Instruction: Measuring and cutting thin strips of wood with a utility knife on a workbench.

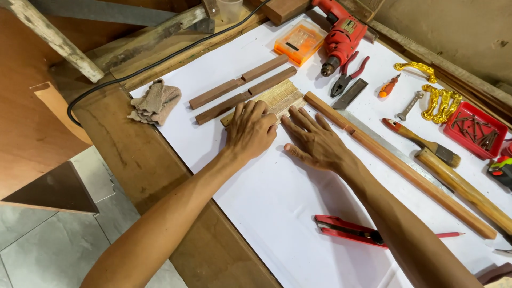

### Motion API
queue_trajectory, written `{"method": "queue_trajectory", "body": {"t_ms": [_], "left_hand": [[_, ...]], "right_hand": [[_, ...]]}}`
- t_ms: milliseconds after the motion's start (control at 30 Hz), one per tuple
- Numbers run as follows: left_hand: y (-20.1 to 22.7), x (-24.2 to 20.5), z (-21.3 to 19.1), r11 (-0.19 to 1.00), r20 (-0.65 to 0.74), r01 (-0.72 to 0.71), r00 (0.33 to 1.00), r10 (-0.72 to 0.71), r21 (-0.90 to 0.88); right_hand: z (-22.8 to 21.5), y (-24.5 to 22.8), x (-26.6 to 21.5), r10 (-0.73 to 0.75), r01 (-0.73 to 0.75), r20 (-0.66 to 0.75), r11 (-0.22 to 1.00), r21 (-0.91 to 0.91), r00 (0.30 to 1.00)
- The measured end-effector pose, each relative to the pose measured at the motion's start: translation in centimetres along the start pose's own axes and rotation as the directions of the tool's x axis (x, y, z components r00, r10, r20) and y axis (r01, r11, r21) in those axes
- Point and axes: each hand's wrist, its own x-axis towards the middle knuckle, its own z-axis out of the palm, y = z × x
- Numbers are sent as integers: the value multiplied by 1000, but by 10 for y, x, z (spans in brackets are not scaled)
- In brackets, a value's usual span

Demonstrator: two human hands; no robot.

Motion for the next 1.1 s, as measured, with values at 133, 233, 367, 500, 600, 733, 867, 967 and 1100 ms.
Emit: {"method": "queue_trajectory", "body": {"t_ms": [133,233,367,500,600,733,867,967,1100], "left_hand": [[-10,-1,10,1000,-6,-3,1000,3,-16],[-12,4,9,1000,21,19,1000,-19,-5],[-15,9,10,995,74,-52,996,46,87],[-10,16,6,980,122,-111,988,91,167],[-3,15,3,974,134,-109,987,83,199],[6,13,-5,963,121,-138,986,112,231],[16,9,-16,962,112,-126,989,101,241],[26,-1,-23,950,32,-150,989,147,273],[56,-11,-31,963,104,-178,982,160,202]], "right_hand": [[0,0,6,8,-8,-2,1000,11,1000],[-2,0,9,8,-8,-3,1000,9,1000],[-2,-1,10,0,1,-10,1000,23,1000],[-2,-4,9,6,-6,-19,1000,1,1000],[-3,-8,7,23,-23,-49,1000,0,999],[-2,-17,3,59,-62,-104,998,-27,993],[5,-21,-15,115,-126,-137,989,-76,984],[-22,-41,-41,140,-138,-94,990,33,986],[-41,-49,-98,191,-175,-133,977,125,972]]}}
